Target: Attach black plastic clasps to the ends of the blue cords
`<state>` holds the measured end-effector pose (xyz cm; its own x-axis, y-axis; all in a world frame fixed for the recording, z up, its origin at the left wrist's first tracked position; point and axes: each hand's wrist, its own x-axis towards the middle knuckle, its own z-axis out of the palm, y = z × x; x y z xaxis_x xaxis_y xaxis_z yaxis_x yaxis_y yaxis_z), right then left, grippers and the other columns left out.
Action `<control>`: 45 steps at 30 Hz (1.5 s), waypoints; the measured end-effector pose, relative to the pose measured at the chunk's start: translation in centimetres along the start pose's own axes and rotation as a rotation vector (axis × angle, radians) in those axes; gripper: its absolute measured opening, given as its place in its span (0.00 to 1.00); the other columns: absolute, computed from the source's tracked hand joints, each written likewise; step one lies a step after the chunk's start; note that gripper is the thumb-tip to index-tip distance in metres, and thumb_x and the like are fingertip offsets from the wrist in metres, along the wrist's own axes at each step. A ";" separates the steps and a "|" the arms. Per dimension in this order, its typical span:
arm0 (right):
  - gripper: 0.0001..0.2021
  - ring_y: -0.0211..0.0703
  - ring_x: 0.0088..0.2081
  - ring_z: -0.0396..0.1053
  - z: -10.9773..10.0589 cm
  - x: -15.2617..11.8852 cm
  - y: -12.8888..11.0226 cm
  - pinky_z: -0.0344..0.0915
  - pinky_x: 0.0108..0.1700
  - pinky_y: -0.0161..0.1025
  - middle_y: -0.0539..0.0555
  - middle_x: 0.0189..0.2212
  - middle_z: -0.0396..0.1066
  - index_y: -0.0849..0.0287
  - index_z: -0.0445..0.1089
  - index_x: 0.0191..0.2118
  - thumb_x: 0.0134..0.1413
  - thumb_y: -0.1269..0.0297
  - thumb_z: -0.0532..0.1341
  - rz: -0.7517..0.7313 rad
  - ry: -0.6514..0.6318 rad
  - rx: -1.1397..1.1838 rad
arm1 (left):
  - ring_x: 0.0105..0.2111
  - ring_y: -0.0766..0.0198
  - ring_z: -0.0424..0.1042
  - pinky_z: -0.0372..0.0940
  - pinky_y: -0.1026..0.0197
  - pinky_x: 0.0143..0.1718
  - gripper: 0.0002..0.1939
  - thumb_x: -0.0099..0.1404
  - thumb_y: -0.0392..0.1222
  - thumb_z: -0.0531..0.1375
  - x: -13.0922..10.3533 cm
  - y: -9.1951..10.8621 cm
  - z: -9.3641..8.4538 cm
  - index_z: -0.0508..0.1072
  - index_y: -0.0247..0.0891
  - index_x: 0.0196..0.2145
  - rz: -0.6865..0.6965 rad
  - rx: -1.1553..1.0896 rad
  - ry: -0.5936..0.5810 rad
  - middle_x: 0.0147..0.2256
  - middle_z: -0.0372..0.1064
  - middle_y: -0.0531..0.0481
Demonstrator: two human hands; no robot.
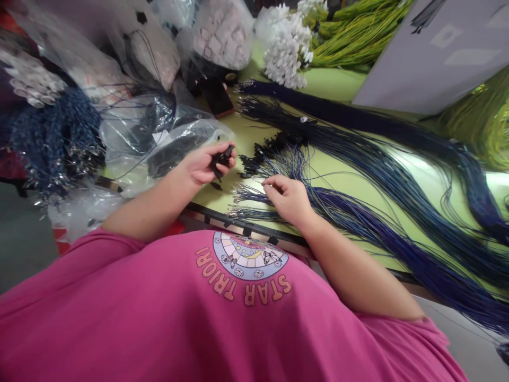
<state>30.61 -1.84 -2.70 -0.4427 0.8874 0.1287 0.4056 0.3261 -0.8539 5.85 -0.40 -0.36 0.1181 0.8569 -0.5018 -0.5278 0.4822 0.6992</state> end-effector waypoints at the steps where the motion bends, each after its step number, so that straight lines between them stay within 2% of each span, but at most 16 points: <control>1: 0.10 0.35 0.24 0.62 -0.1 0.1 0.0 0.59 0.30 0.36 0.49 0.22 0.70 0.61 0.76 0.33 0.52 0.62 0.59 0.008 0.009 0.010 | 0.25 0.69 0.71 0.51 0.76 0.15 0.06 0.57 0.34 0.61 0.3 0.1 0.2 0.68 0.35 0.34 -0.034 -0.031 0.002 0.26 0.68 0.50; 4: 0.09 0.33 0.21 0.60 -0.3 0.2 0.0 0.57 0.27 0.35 0.48 0.21 0.69 0.61 0.74 0.32 0.51 0.63 0.59 0.082 0.002 0.074 | 0.26 0.66 0.73 0.52 0.75 0.14 0.05 0.58 0.36 0.60 0.8 0.5 0.7 0.68 0.35 0.33 -0.067 -0.048 0.012 0.24 0.67 0.50; 8: 0.08 0.32 0.20 0.57 -0.3 0.4 0.1 0.55 0.25 0.34 0.47 0.20 0.67 0.61 0.73 0.32 0.51 0.62 0.60 0.175 0.011 0.153 | 0.26 0.65 0.73 0.51 0.73 0.14 0.10 0.55 0.37 0.60 1.0 0.1 1.0 0.70 0.33 0.36 -0.096 0.050 -0.066 0.27 0.69 0.48; 13: 0.08 0.33 0.22 0.58 -0.1 0.6 0.6 0.56 0.27 0.34 0.47 0.21 0.67 0.61 0.73 0.31 0.50 0.63 0.60 0.160 0.039 0.171 | 0.21 0.72 0.68 0.46 0.73 0.14 0.14 0.46 0.28 0.63 0.7 -1.6 0.8 0.67 0.33 0.32 0.059 0.324 -0.165 0.27 0.69 0.51; 16: 0.08 0.34 0.24 0.59 -0.1 0.7 0.6 0.57 0.28 0.35 0.48 0.22 0.68 0.61 0.73 0.30 0.50 0.63 0.60 0.145 0.018 0.133 | 0.17 0.75 0.64 0.45 0.71 0.14 0.12 0.49 0.30 0.64 0.2 -2.3 0.6 0.67 0.34 0.32 0.084 0.471 -0.218 0.26 0.70 0.52; 19: 0.08 0.34 0.24 0.60 -0.2 0.7 0.4 0.57 0.29 0.35 0.48 0.22 0.69 0.61 0.73 0.29 0.50 0.62 0.60 0.140 -0.007 0.090 | 0.15 0.76 0.59 0.46 0.71 0.16 0.09 0.55 0.33 0.63 -0.1 -2.5 0.5 0.69 0.35 0.36 0.104 0.622 -0.266 0.19 0.66 0.56; 21: 0.08 0.34 0.24 0.60 -0.2 0.6 0.3 0.58 0.29 0.35 0.48 0.21 0.69 0.61 0.73 0.28 0.50 0.62 0.60 0.136 -0.006 0.071 | 0.15 0.76 0.59 0.49 0.70 0.17 0.08 0.57 0.33 0.62 -0.2 -2.5 0.6 0.70 0.35 0.36 0.138 0.697 -0.281 0.17 0.64 0.58; 29: 0.09 0.35 0.25 0.62 -0.2 0.3 -0.3 0.59 0.31 0.34 0.48 0.21 0.69 0.60 0.72 0.26 0.52 0.63 0.59 0.068 -0.032 -0.028 | 0.20 0.75 0.65 0.60 0.68 0.24 0.11 0.50 0.34 0.67 -0.4 -2.9 1.2 0.71 0.34 0.32 0.261 0.837 -0.242 0.23 0.67 0.56; 39: 0.10 0.35 0.24 0.63 0.0 0.3 -0.3 0.58 0.31 0.34 0.48 0.20 0.69 0.59 0.72 0.25 0.53 0.65 0.57 0.004 -0.083 -0.122 | 0.23 0.73 0.66 0.62 0.66 0.29 0.11 0.48 0.36 0.68 -0.2 -3.3 1.0 0.72 0.34 0.30 0.345 0.851 -0.246 0.24 0.68 0.56; 45: 0.10 0.35 0.24 0.62 0.9 0.2 -0.4 0.57 0.31 0.34 0.48 0.20 0.69 0.59 0.71 0.25 0.54 0.65 0.56 -0.005 -0.130 -0.160 | 0.27 0.71 0.68 0.62 0.65 0.33 0.09 0.47 0.37 0.69 -0.2 -4.2 1.4 0.75 0.34 0.27 0.423 0.973 -0.229 0.27 0.72 0.52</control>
<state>29.64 -2.06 -2.80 -0.5403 0.8395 0.0582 0.5203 0.3876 -0.7609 9.18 -2.33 -2.47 0.2904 0.9528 -0.0887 0.3190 -0.0090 0.9477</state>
